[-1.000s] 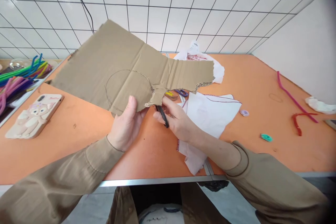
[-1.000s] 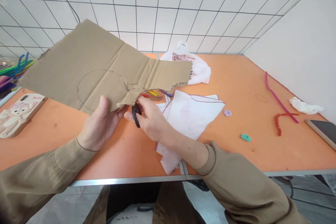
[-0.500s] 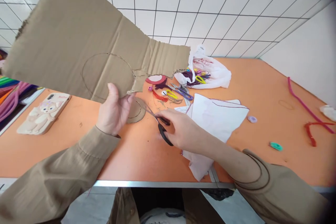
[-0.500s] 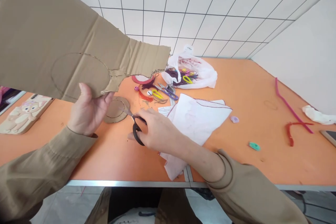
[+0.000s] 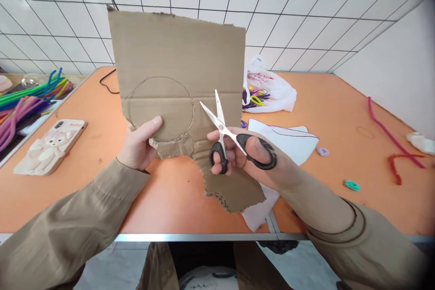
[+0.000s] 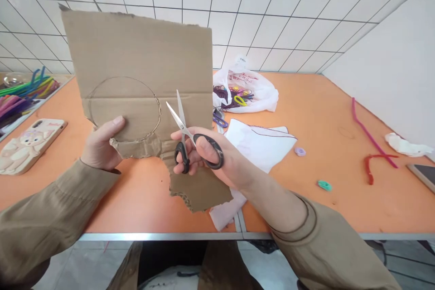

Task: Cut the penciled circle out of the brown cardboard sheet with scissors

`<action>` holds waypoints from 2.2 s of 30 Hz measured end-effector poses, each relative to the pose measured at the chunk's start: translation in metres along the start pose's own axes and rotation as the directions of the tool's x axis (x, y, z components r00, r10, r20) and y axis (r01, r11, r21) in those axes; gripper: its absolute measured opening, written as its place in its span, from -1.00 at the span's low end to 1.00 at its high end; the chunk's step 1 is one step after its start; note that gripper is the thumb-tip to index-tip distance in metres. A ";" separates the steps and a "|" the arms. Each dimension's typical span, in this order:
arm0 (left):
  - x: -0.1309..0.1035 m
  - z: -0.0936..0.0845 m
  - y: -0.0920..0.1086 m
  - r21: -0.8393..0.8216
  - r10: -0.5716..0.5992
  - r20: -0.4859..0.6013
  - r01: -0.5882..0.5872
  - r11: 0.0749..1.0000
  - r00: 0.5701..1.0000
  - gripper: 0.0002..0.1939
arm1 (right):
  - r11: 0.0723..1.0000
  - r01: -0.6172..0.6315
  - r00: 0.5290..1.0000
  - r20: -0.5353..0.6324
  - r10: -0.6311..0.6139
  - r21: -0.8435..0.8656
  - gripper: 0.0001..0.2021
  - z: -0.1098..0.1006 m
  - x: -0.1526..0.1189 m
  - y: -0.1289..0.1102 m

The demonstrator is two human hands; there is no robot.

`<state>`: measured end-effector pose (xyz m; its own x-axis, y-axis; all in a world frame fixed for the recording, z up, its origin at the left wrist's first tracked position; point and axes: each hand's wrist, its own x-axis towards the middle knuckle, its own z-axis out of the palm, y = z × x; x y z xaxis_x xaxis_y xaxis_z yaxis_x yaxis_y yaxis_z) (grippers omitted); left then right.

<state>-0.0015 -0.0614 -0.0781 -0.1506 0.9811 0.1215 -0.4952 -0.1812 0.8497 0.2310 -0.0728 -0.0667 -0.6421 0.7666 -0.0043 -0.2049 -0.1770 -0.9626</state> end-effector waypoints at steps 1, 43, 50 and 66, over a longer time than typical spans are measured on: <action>0.000 0.000 0.000 0.001 -0.041 -0.006 0.041 0.999 0.999 -0.53 | 1.000 -0.009 1.000 -0.003 0.009 0.005 -0.41 0.001 0.001 0.002; 0.013 -0.006 0.026 0.200 -0.215 -0.241 0.265 0.943 0.946 -0.79 | 0.967 -0.214 0.974 -0.043 0.221 0.137 -0.49 0.012 -0.010 0.003; 0.031 0.007 0.060 0.388 -0.277 -0.143 0.312 0.867 0.950 -0.79 | 0.913 -0.259 0.962 -0.004 0.274 0.315 -0.50 0.018 -0.012 0.000; 0.040 0.042 0.088 0.650 -0.281 -0.116 0.287 0.704 0.953 -0.52 | 0.764 -0.202 0.970 0.016 0.243 0.613 -0.53 0.040 -0.015 0.012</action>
<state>-0.0154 -0.0350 0.0235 -0.1033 0.9778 -0.1826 0.1645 0.1978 0.9663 0.2093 -0.1112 -0.0676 -0.6847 0.6904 -0.2334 -0.4801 -0.6682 -0.5683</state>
